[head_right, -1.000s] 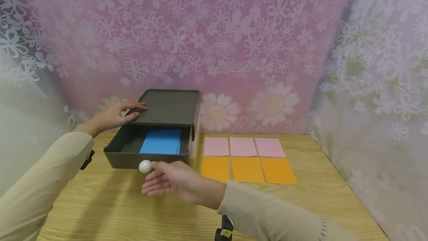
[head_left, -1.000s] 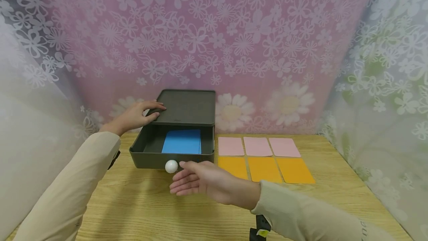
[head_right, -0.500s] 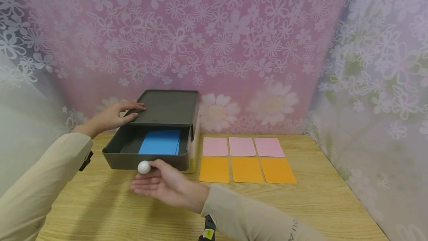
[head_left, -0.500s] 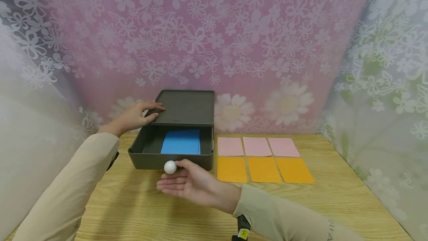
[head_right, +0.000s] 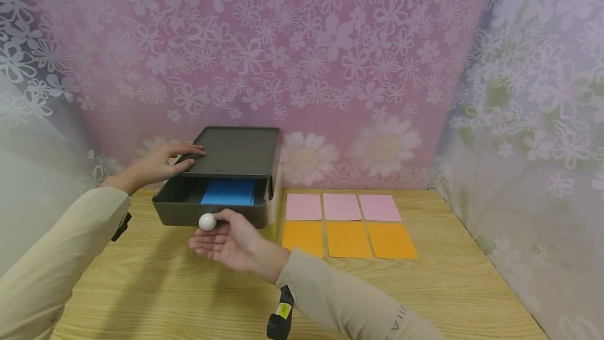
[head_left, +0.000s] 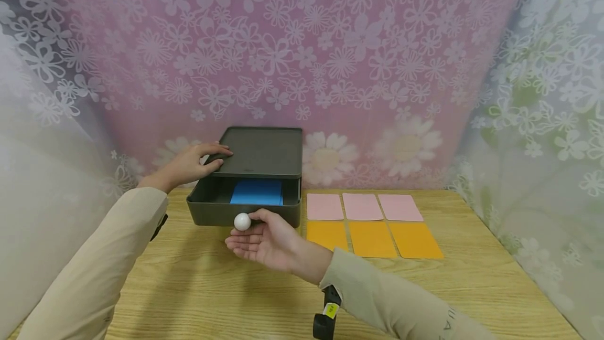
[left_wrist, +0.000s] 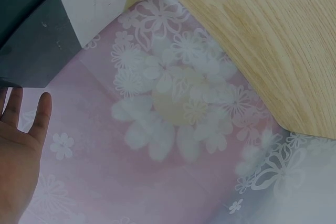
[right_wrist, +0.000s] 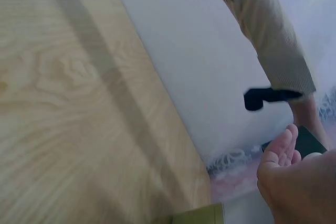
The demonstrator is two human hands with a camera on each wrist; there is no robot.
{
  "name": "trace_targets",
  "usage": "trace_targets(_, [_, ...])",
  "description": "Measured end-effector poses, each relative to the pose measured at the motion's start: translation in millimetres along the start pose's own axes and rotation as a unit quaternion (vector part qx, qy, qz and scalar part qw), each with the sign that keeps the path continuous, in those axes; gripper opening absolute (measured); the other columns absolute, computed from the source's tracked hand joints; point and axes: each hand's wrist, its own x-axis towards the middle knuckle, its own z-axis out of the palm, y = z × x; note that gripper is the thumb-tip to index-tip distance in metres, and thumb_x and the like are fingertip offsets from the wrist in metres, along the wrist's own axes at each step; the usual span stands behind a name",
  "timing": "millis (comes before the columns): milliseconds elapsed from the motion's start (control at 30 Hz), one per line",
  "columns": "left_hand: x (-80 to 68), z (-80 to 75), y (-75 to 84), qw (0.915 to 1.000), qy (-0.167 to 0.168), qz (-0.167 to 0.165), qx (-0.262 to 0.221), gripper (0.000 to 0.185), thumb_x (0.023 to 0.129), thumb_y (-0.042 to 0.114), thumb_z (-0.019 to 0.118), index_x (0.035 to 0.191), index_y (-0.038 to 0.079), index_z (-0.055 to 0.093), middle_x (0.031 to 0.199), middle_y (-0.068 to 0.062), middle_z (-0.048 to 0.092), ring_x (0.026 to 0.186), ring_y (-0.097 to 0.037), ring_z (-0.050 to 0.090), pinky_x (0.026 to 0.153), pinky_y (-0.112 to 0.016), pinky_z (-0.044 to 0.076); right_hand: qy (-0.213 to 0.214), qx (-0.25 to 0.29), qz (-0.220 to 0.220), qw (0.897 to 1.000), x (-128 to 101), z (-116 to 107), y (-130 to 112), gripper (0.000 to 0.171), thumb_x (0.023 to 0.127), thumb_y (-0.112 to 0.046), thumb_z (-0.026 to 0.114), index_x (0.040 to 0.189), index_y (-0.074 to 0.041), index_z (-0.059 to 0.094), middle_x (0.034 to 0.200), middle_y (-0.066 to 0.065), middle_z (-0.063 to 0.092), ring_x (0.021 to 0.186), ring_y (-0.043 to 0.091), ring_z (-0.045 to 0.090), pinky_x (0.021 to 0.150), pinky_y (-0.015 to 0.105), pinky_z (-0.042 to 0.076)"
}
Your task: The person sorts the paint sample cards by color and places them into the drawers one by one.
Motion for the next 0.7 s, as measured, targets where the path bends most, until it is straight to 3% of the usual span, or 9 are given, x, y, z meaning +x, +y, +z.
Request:
trace_targets(100, [0.5,0.2,-0.8,1.0000,-0.004,-0.001,0.004,0.035,0.094,0.021,0.049,0.127,0.011,0.054,0.139,-0.014,0.044,0.136,-0.036,0.026,0.106,-0.057,0.024,0.005,0.002,-0.001,1.000,11,-4,-9,0.057,0.092,-0.028,0.041,0.131,0.013,0.039,0.118,0.021,0.054,0.103,0.025,0.057,0.102,0.034,0.037])
trace_targets(267, [0.3,0.3,-1.9,0.9998,-0.013,-0.014,0.001,0.035,0.095,0.022,0.048,0.128,0.012,0.053,0.141,-0.013,0.042,0.137,-0.036,0.024,0.107,-0.057,0.023,0.013,0.004,0.000,1.000,30,-13,-24,0.058,0.092,-0.029,0.038,0.134,0.012,0.035,0.140,0.027,0.033,0.119,0.030,0.048,0.107,0.037,0.031])
trace_targets(433, [0.5,0.5,-1.6,0.9996,-0.016,-0.024,-0.008,0.035,0.095,0.023,0.048,0.128,0.013,0.053,0.142,-0.012,0.041,0.138,-0.035,0.022,0.107,-0.057,0.022,0.021,0.015,0.003,1.000,44,-19,-37,0.058,0.092,-0.028,0.039,0.133,0.012,0.035,0.139,0.027,0.035,0.129,0.033,0.039,0.109,0.038,0.029])
trace_targets(700, [0.5,-0.2,0.0,0.9995,-0.017,-0.025,-0.011,0.035,0.095,0.022,0.048,0.128,0.012,0.053,0.142,-0.013,0.040,0.138,-0.035,0.022,0.106,-0.058,0.022,0.009,0.019,-0.001,1.000,46,-25,-38,0.059,0.092,-0.030,0.040,0.133,0.012,0.036,0.139,0.028,0.035,0.130,0.034,0.037,0.111,0.039,0.027])
